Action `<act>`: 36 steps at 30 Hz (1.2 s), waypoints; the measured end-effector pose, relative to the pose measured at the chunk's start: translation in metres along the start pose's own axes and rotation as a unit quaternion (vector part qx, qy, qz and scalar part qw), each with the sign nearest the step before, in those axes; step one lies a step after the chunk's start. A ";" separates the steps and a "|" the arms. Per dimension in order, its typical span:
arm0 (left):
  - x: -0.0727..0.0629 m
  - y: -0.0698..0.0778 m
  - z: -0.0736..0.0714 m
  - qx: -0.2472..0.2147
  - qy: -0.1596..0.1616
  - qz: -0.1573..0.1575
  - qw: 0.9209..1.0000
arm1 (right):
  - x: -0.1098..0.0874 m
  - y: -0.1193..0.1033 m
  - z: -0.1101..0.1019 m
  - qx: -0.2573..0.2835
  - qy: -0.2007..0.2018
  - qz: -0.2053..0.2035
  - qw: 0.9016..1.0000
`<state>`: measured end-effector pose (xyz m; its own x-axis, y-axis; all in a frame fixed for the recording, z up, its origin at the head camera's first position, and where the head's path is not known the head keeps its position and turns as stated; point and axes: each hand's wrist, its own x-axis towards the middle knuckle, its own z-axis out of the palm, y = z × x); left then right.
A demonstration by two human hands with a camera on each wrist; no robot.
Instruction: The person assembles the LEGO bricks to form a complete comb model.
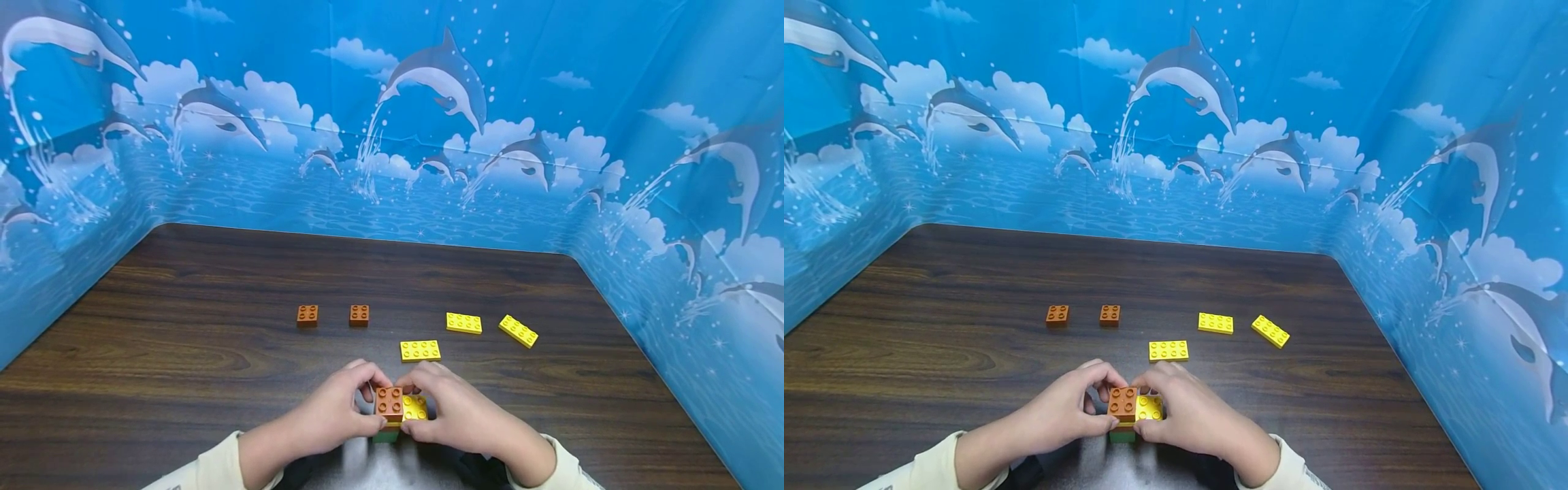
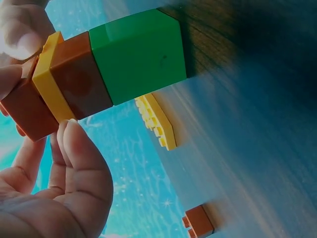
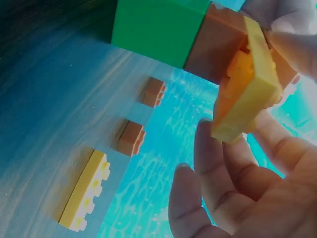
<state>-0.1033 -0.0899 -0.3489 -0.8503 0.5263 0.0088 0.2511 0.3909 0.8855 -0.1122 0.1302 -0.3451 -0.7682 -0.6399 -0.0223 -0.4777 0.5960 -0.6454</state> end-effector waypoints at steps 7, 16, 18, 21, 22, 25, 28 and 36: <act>-0.001 -0.002 -0.001 -0.012 -0.003 -0.004 1.000 | -0.004 -0.003 0.003 0.028 0.040 -0.021 0.999; -0.002 -0.003 0.000 -0.020 0.005 -0.005 1.000 | -0.005 -0.005 0.005 0.041 0.044 -0.012 0.998; -0.001 -0.003 0.000 -0.020 0.005 -0.004 1.000 | -0.005 -0.004 0.006 0.045 0.042 -0.015 0.998; -0.001 -0.003 -0.001 -0.021 0.001 -0.004 1.000 | -0.005 -0.003 0.006 0.048 0.039 -0.019 0.998; -0.001 -0.003 -0.001 -0.020 0.000 -0.005 1.000 | -0.004 -0.003 0.006 0.049 0.038 -0.022 0.998; -0.001 -0.003 -0.001 -0.017 -0.002 -0.006 1.000 | -0.003 -0.002 0.006 0.049 0.033 -0.029 0.998; -0.001 -0.003 -0.001 -0.011 -0.001 -0.006 1.000 | -0.002 -0.001 0.005 0.050 0.029 -0.034 0.998; 0.000 -0.002 -0.001 -0.005 0.003 -0.005 1.000 | 0.000 0.004 0.005 0.067 0.030 -0.057 0.996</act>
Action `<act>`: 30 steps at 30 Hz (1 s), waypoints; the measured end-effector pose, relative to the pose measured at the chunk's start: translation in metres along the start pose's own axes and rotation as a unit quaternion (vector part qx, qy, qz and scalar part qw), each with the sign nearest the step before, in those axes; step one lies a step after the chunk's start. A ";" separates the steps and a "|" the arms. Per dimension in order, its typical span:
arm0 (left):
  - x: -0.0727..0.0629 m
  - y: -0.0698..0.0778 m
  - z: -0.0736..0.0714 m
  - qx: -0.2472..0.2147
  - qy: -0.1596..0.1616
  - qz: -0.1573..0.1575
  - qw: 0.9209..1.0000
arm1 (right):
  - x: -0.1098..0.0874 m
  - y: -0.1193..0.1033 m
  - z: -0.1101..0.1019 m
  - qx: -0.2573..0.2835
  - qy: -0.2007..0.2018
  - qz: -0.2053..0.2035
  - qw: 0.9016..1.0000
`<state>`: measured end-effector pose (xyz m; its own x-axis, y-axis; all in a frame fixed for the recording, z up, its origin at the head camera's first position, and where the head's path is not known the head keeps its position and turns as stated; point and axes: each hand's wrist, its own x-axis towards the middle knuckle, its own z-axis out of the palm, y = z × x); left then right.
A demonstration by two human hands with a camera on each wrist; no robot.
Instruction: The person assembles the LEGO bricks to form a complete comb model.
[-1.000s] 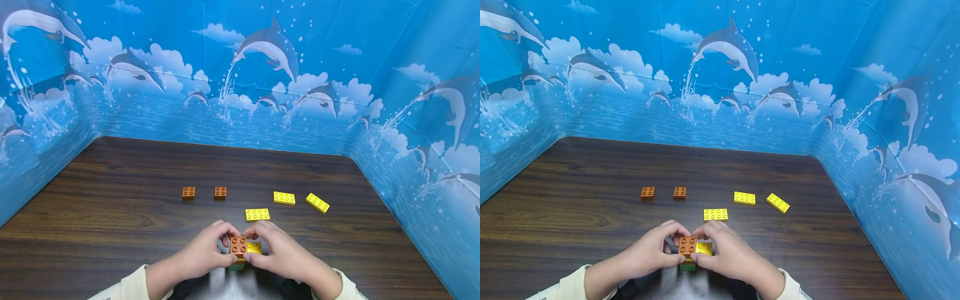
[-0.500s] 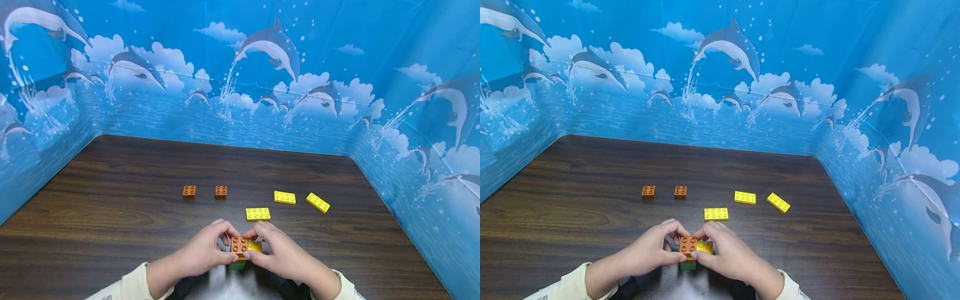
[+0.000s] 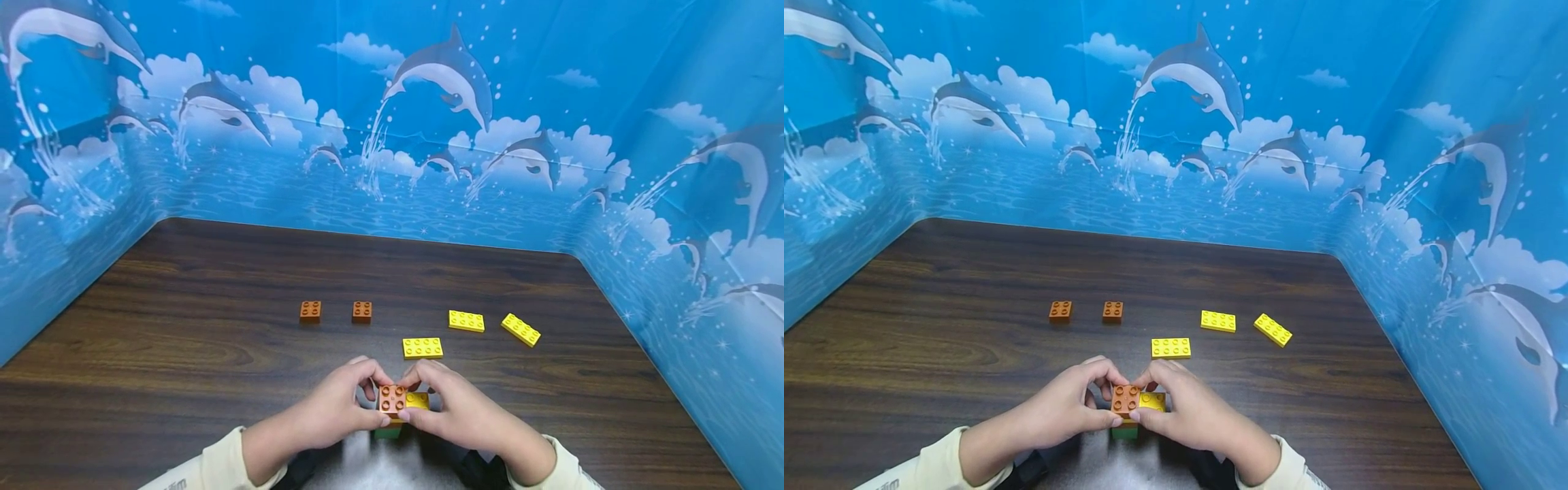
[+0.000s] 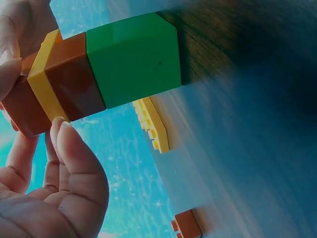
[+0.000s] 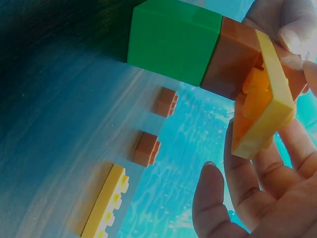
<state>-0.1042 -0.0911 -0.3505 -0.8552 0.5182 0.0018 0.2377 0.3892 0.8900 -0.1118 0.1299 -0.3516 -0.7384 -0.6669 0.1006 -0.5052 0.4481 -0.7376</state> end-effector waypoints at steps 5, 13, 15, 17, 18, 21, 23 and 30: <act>0.000 -0.001 0.000 -0.002 0.002 0.002 1.000 | 0.000 0.003 0.000 0.010 -0.001 -0.015 1.000; 0.002 -0.001 0.000 -0.009 0.002 0.000 1.000 | 0.002 0.002 -0.002 0.011 -0.005 -0.006 1.000; 0.002 -0.002 0.000 -0.011 0.001 -0.002 1.000 | 0.003 0.001 -0.005 0.010 -0.014 0.003 1.000; 0.002 -0.002 0.000 -0.014 0.000 -0.001 1.000 | 0.004 0.002 -0.009 0.015 -0.023 0.009 1.000; 0.002 -0.002 0.000 -0.014 0.000 -0.003 1.000 | 0.005 0.002 -0.011 0.018 -0.024 0.010 0.999; 0.002 -0.002 0.000 -0.019 0.001 -0.001 1.000 | 0.008 0.006 -0.018 0.035 -0.017 0.012 0.999; 0.002 -0.002 0.000 -0.018 0.003 -0.005 1.000 | 0.011 0.010 -0.023 0.044 -0.004 0.020 0.999; 0.003 -0.002 0.002 -0.016 0.007 -0.009 1.000 | 0.026 0.030 -0.033 0.064 0.033 0.079 0.994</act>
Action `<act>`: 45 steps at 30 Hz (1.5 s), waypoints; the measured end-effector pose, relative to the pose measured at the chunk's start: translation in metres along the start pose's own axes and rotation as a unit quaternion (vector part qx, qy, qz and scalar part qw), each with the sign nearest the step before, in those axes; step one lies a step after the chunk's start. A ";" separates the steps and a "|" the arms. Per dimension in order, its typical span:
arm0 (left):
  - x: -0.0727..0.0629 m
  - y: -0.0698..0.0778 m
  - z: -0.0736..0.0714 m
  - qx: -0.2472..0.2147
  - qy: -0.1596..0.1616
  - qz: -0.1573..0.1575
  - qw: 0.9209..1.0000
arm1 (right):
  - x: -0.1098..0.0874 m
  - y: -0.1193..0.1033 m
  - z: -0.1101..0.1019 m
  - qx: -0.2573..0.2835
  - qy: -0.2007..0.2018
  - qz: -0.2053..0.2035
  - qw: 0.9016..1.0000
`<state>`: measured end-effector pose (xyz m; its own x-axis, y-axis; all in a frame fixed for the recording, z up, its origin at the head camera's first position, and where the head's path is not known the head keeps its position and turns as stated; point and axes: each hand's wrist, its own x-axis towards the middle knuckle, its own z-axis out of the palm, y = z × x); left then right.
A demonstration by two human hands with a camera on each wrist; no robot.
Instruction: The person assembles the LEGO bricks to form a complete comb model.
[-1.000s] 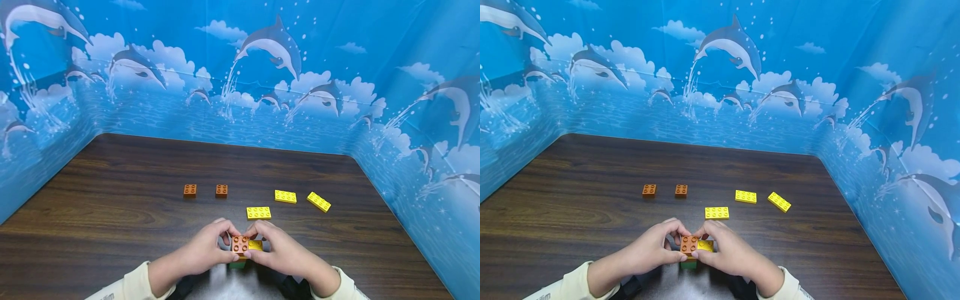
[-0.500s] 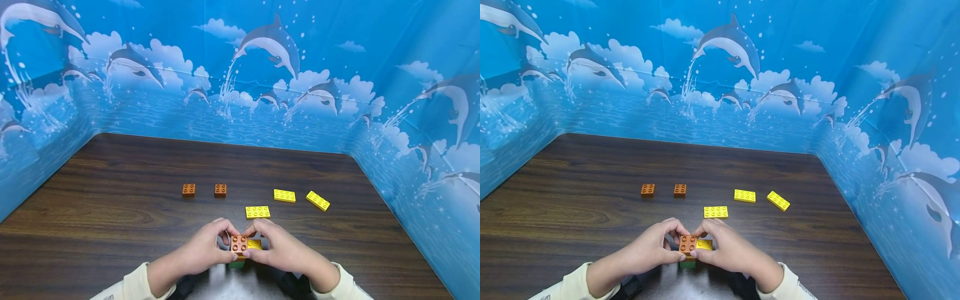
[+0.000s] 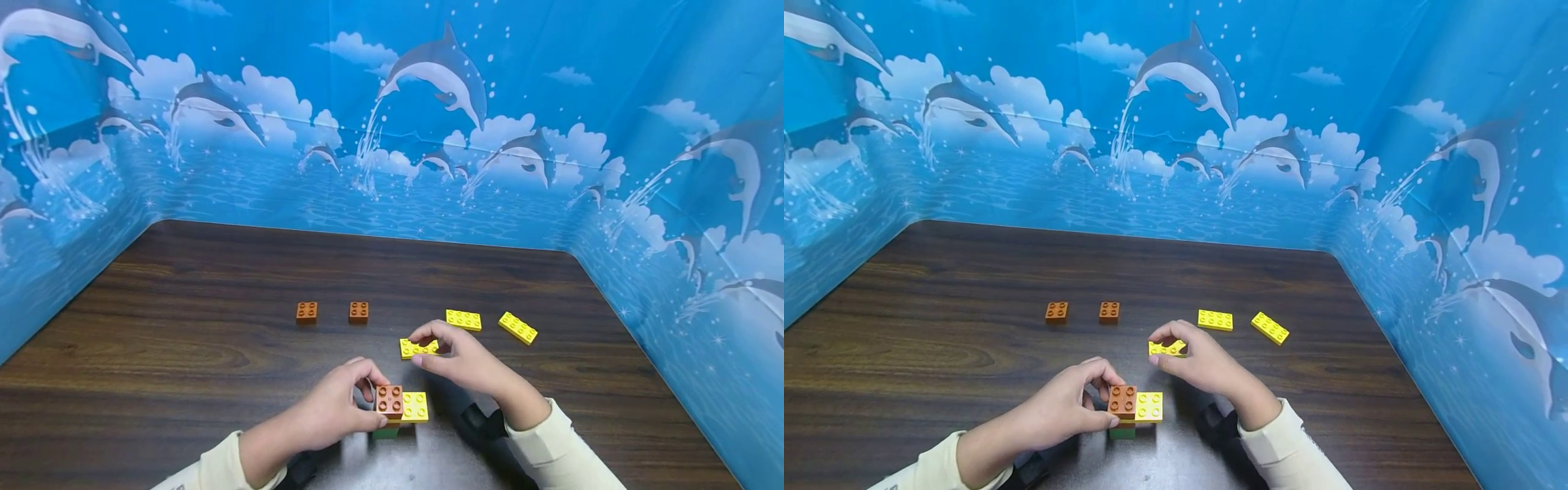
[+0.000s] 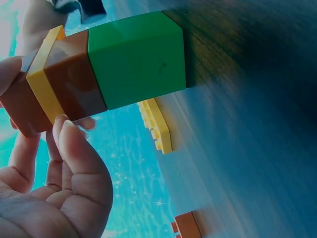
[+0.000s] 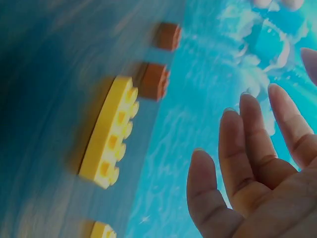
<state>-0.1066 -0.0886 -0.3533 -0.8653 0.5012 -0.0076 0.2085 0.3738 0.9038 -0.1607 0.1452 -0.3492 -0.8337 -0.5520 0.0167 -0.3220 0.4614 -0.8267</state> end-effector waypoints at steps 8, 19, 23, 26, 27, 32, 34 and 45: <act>-0.001 -0.001 -0.001 -0.017 -0.006 -0.002 1.000 | 0.017 0.018 -0.005 -0.026 0.000 0.045 0.999; -0.001 -0.002 0.000 -0.025 -0.003 0.000 1.000 | 0.031 0.033 -0.004 -0.075 -0.009 0.068 0.995; -0.001 -0.002 0.000 -0.036 -0.004 0.005 0.999 | 0.034 0.036 -0.003 -0.122 -0.011 0.073 0.990; -0.001 -0.002 0.000 -0.034 -0.004 -0.002 0.999 | 0.035 0.037 -0.001 -0.156 -0.009 0.082 0.984; -0.001 -0.002 0.000 -0.033 -0.004 -0.003 0.999 | 0.035 0.037 -0.001 -0.163 -0.009 0.087 0.983; -0.001 -0.002 0.001 -0.031 -0.003 -0.001 1.000 | 0.037 0.036 0.001 -0.186 -0.010 0.101 0.977; -0.001 -0.002 0.001 -0.026 -0.003 -0.003 1.000 | 0.037 0.036 0.001 -0.195 -0.013 0.100 0.976; -0.001 -0.001 0.001 -0.026 -0.008 -0.009 1.000 | 0.040 0.036 0.006 -0.251 -0.018 0.105 0.962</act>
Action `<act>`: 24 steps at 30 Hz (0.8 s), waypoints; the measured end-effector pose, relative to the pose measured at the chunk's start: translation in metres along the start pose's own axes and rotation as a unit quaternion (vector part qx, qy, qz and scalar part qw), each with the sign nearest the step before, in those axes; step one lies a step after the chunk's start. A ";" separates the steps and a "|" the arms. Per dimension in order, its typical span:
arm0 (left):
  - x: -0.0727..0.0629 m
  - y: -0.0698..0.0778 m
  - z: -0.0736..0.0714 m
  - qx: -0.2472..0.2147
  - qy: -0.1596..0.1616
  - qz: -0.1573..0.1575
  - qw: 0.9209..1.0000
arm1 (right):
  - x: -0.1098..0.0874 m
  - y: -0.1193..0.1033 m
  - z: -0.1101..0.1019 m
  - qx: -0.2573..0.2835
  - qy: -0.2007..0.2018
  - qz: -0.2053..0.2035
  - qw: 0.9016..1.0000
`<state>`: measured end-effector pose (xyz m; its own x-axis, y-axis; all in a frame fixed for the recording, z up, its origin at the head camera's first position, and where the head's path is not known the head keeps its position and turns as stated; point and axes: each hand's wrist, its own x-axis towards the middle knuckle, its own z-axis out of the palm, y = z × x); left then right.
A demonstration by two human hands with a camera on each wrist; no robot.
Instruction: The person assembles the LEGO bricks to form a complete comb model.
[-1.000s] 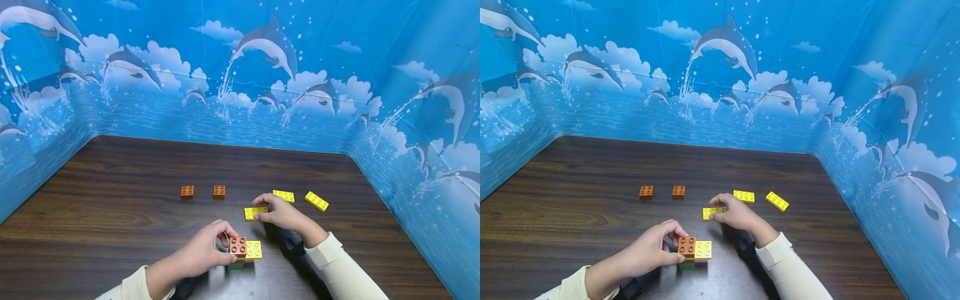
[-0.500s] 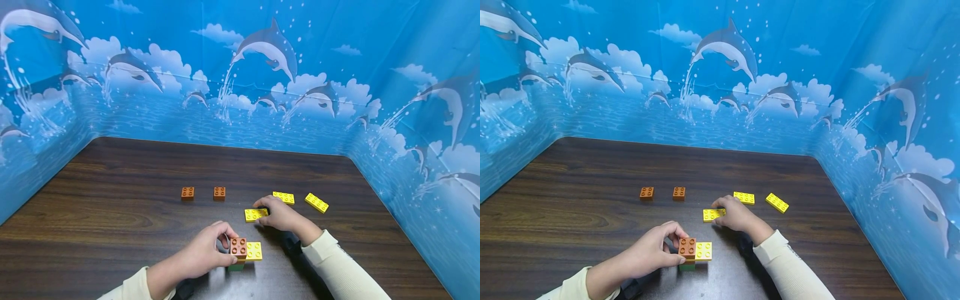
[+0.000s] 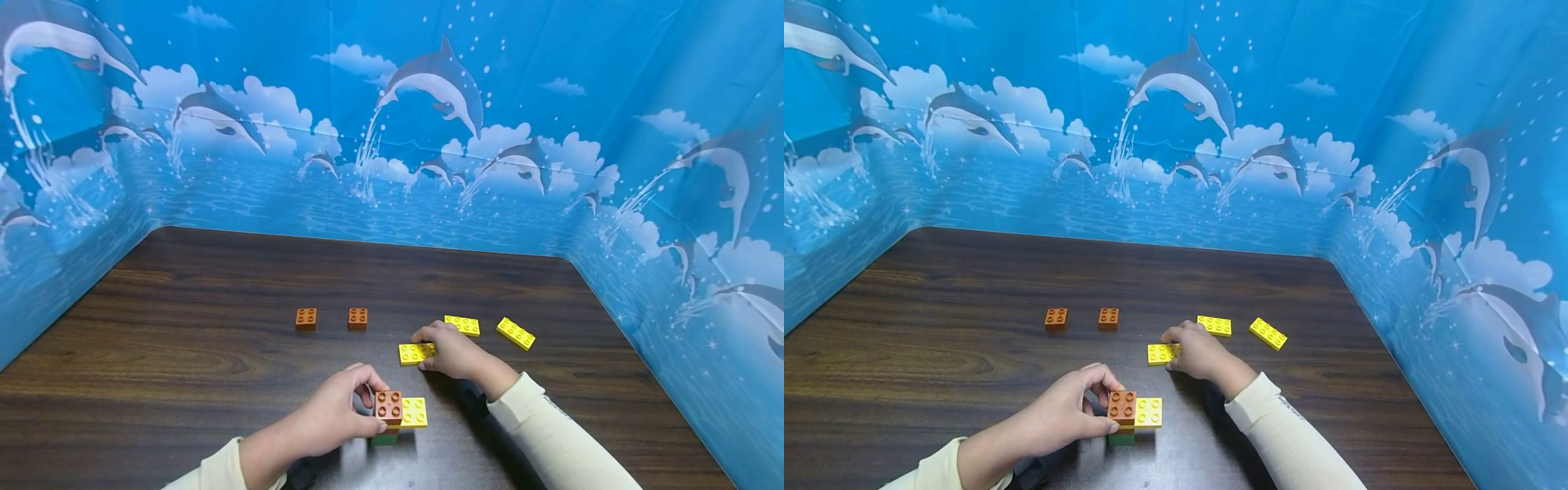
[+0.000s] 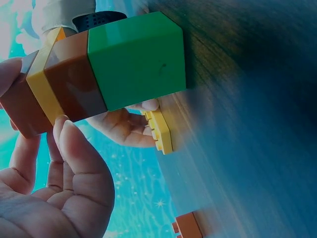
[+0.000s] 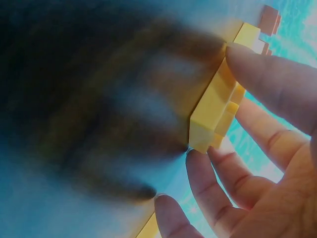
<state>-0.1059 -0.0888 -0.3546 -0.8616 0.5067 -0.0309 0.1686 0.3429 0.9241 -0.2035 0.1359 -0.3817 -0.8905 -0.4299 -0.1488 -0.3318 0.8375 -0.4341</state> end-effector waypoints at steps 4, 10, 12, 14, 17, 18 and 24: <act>0.000 0.000 0.000 0.002 0.000 0.006 1.000 | 0.001 -0.001 -0.001 -0.010 -0.002 -0.005 1.000; 0.000 0.000 0.000 0.004 -0.001 -0.002 1.000 | 0.000 -0.002 0.000 -0.033 0.001 -0.021 0.999; 0.000 0.000 0.000 0.003 -0.002 -0.003 1.000 | -0.001 -0.004 0.000 -0.044 0.007 -0.026 0.999; 0.000 0.000 -0.001 0.002 -0.003 0.000 1.000 | -0.003 -0.005 -0.001 -0.054 0.017 -0.031 0.998; -0.001 -0.001 -0.001 -0.001 -0.003 0.004 1.000 | -0.006 -0.007 -0.001 -0.069 0.039 -0.044 0.996; -0.001 -0.001 0.000 -0.001 -0.003 0.006 1.000 | -0.007 -0.008 -0.001 -0.074 0.047 -0.048 0.995; -0.001 -0.001 0.000 0.002 0.001 0.015 1.000 | -0.016 -0.013 -0.004 -0.105 0.096 -0.076 0.987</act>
<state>-0.1055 -0.0898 -0.3555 -0.8576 0.5144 -0.0022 0.1964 0.3314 0.9228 -0.1860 0.1331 -0.3704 -0.8617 -0.5004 0.0838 -0.5048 0.8289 -0.2411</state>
